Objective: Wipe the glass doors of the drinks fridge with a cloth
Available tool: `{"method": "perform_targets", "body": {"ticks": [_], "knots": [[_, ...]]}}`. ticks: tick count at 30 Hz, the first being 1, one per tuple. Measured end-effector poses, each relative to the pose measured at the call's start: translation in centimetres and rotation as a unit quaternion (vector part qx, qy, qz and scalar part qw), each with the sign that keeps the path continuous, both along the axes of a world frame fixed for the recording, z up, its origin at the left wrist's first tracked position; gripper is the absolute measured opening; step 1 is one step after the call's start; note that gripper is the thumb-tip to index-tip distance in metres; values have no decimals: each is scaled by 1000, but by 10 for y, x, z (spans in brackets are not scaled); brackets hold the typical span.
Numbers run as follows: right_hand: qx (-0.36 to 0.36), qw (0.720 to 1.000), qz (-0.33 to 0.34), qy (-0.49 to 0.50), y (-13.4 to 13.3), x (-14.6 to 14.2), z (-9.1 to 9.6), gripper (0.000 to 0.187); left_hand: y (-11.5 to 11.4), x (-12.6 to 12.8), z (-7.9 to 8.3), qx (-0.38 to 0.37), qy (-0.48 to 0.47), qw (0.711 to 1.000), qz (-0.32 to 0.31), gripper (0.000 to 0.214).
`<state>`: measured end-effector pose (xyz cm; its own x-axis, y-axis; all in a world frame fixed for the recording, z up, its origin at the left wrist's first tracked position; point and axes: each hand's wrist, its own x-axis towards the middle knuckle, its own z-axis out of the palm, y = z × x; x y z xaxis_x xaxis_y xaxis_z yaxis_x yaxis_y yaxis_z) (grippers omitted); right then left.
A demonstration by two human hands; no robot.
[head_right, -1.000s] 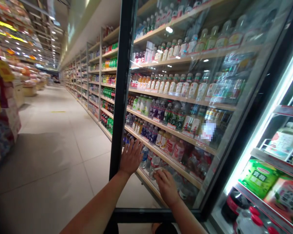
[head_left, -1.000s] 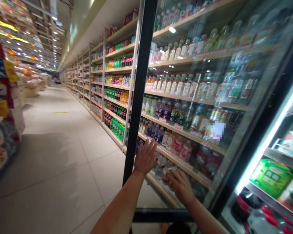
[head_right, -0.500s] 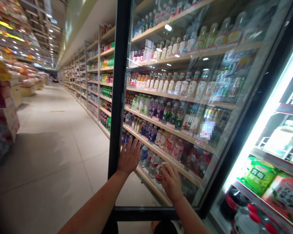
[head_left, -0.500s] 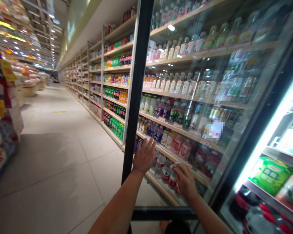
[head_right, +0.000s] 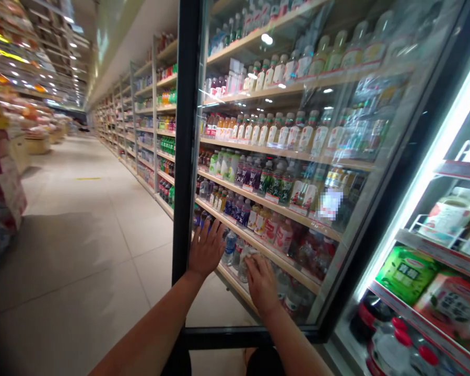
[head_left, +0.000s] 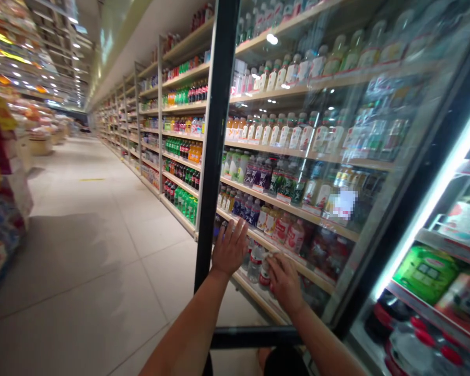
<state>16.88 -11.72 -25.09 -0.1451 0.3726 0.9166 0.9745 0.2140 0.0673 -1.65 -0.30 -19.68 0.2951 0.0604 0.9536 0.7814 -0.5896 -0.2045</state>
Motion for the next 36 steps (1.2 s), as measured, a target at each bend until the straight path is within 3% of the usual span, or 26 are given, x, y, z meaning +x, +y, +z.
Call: {"method": "perform_targets", "body": {"ticks": [4, 8, 10, 14, 19, 22, 28, 33, 36], "knots": [[20, 1000, -6, -20, 9, -18, -4, 30, 1, 0, 1, 13, -2, 1000, -13, 49], [-64, 994, 19, -87, 7, -28, -18, 28, 3, 1, 3, 20, -2, 1000, -24, 58], [-78, 993, 20, -82, 6, -27, -14, 27, 5, 2, 4, 24, -2, 999, -27, 63], [-41, 998, 12, -37, 14, -31, -8, 31, 7, 2, 2, 21, -7, 999, -36, 70], [-67, 988, 75, -117, 23, -61, -38, 21, 10, 2, -1, -4, -9, 999, -46, 77], [-63, 989, 76, -107, 26, -67, -41, 16, 12, 2, -2, -9, -9, 999, -43, 79], [-34, 999, 4, 9, 20, -37, -16, 27, 17, 1, -2, -13, -13, 998, -54, 81], [-42, 999, 32, 0, 5, -1, -11, 30, 14, 3, 1, 1, -8, 999, -41, 80], [15, 998, 4, 63, 0, 23, 2, 30, 14, 4, 3, 18, -15, 999, -41, 78]]}}
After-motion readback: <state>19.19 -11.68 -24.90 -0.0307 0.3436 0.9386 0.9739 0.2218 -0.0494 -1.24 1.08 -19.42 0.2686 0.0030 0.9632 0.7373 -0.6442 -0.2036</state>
